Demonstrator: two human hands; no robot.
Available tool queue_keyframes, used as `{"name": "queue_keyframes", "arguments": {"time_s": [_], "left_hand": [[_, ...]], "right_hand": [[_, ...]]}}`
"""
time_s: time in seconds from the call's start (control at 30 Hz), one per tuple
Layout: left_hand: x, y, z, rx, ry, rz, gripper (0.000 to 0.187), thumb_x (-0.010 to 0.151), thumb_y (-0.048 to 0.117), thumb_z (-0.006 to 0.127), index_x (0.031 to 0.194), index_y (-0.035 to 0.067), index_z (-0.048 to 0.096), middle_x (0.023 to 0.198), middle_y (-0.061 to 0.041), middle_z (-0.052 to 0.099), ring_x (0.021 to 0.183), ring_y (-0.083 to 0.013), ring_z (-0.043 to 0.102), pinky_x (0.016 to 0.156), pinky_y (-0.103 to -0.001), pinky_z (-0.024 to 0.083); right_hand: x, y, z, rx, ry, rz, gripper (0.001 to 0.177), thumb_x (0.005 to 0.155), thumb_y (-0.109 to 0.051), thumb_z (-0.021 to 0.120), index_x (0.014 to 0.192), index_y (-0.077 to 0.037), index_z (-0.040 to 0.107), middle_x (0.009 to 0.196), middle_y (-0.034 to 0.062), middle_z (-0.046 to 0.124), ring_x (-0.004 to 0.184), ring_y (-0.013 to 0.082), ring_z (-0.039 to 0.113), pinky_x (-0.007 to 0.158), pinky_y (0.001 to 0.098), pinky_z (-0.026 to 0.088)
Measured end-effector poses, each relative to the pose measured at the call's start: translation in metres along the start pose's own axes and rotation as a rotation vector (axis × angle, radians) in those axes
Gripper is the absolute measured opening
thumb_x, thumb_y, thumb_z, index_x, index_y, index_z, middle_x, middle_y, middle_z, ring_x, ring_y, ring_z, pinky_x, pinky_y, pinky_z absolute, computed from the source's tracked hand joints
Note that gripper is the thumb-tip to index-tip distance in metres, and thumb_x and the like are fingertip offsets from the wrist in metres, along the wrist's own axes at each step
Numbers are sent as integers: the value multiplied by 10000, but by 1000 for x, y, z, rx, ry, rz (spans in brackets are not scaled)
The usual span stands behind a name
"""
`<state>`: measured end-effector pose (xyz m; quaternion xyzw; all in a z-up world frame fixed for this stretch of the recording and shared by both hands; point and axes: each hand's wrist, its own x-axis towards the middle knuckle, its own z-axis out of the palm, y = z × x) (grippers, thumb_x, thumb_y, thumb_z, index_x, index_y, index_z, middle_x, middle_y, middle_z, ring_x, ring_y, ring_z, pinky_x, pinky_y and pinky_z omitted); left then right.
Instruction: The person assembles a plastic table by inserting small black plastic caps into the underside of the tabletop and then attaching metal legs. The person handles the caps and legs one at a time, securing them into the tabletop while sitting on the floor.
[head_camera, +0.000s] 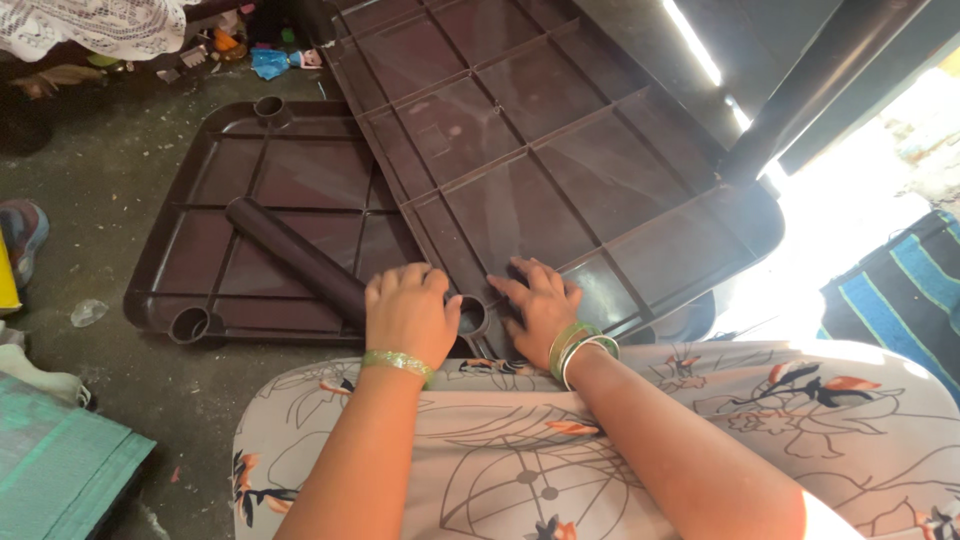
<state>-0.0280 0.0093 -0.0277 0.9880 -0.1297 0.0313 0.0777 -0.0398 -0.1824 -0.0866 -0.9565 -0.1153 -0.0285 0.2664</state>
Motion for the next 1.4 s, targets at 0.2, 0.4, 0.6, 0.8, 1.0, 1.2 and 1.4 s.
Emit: {"name": "queue_keyframes", "arguments": {"time_s": [0.2, 0.4, 0.6, 0.8, 1.0, 1.2, 1.4], "left_hand": [[1, -4, 25, -168, -247, -32, 531, 951, 361, 628, 1428, 164, 501, 1304, -153, 567, 1201, -373, 557, 1005, -502, 437], [11, -2, 38, -135, -401, -57, 423, 1029, 265, 520, 1437, 157, 491, 1324, -137, 627, 1257, -328, 583, 1063, -508, 424], [10, 1, 30, -166, -453, -94, 394, 1039, 190, 487, 1431, 155, 491, 1340, -140, 626, 1259, -314, 596, 1096, -494, 397], [11, 4, 23, -169, -489, -105, 475, 980, 98, 539, 1446, 153, 465, 1352, -152, 610, 1268, -322, 594, 1111, -483, 392], [14, 4, 25, -160, -505, -106, 487, 953, 69, 564, 1426, 148, 479, 1357, -155, 612, 1279, -317, 593, 1122, -479, 390], [16, 3, 33, -172, -448, -110, 423, 975, 74, 516, 1390, 158, 522, 1326, -149, 641, 1272, -310, 600, 1100, -482, 416], [16, 3, 34, -167, -456, -112, 428, 986, 63, 476, 1398, 172, 519, 1322, -145, 645, 1267, -304, 601, 1091, -484, 421]], "right_hand": [[-7, 0, -4, -109, -20, -82, 307, 770, -121, 729, 1065, -204, 718, 1517, 64, 482, 1516, 317, 326, 1158, 547, 251], [-27, -14, -6, -326, -125, -157, 526, 881, -406, 616, 1309, -101, 634, 1621, 155, 278, 1498, 372, 170, 1121, 627, 193], [-30, -26, -10, -399, -312, -143, 587, 990, -491, 410, 1419, -121, 561, 1670, 144, 131, 1535, 370, 54, 1159, 641, 130], [-41, -36, -14, -440, -352, -190, 608, 990, -567, 375, 1441, -197, 546, 1671, 133, 117, 1536, 367, 52, 1171, 633, 125], [-41, -41, -13, -505, -346, -210, 642, 969, -651, 363, 1453, -265, 534, 1679, 112, 89, 1529, 363, 40, 1153, 651, 131], [-41, -42, -18, -427, -389, -155, 582, 940, -643, 439, 1318, -258, 658, 1672, 116, 90, 1534, 390, 2, 1168, 670, 100], [-52, -42, -35, -323, -368, -162, 506, 911, -595, 527, 1022, -192, 811, 1633, 138, 223, 1532, 406, 44, 1165, 666, 113]]}}
